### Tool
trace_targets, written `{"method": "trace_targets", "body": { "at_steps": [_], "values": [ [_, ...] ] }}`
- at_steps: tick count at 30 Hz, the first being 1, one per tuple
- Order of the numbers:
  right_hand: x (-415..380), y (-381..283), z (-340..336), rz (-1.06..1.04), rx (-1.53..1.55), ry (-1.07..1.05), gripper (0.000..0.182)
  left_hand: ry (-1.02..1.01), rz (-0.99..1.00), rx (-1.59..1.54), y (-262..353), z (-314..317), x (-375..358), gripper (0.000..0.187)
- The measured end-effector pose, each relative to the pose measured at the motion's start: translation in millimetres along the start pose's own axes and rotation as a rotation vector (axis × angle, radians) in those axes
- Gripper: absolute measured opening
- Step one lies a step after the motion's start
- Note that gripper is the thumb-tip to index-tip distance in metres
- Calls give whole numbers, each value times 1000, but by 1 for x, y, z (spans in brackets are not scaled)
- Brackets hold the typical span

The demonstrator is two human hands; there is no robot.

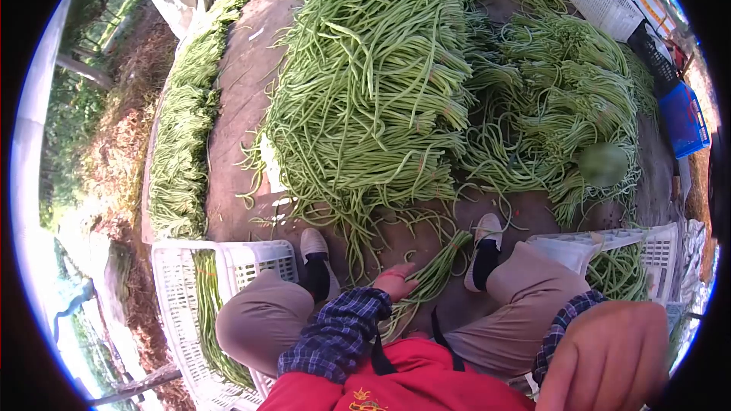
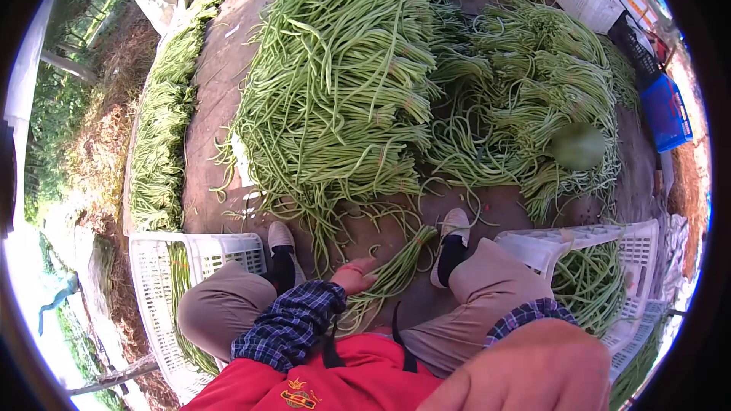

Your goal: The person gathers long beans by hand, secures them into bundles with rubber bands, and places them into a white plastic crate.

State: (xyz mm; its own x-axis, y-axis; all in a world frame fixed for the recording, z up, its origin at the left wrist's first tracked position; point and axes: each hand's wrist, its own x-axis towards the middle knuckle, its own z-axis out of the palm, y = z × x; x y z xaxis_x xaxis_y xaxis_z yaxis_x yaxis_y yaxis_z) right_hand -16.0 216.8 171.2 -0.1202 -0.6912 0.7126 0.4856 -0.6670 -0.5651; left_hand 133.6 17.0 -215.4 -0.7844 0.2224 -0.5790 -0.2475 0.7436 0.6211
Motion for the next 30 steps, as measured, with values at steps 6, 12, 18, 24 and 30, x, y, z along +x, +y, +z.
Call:
{"method": "trace_targets", "body": {
  "at_steps": [6,12,18,24,30],
  "values": [
    [-6,10,26,-298,21,367,40,-138,-165,-125,5,1,14,61],
    [-9,2,32,-324,94,524,39,-314,-24,102,46,-18,9,54],
    [-12,6,41,-382,61,446,39,-15,157,39,82,-70,-1,50],
    [-11,5,50,-401,36,305,38,97,237,189,123,-161,-53,49],
    [-11,-4,69,-303,10,358,37,198,240,372,142,-234,-103,48]
  ]
}}
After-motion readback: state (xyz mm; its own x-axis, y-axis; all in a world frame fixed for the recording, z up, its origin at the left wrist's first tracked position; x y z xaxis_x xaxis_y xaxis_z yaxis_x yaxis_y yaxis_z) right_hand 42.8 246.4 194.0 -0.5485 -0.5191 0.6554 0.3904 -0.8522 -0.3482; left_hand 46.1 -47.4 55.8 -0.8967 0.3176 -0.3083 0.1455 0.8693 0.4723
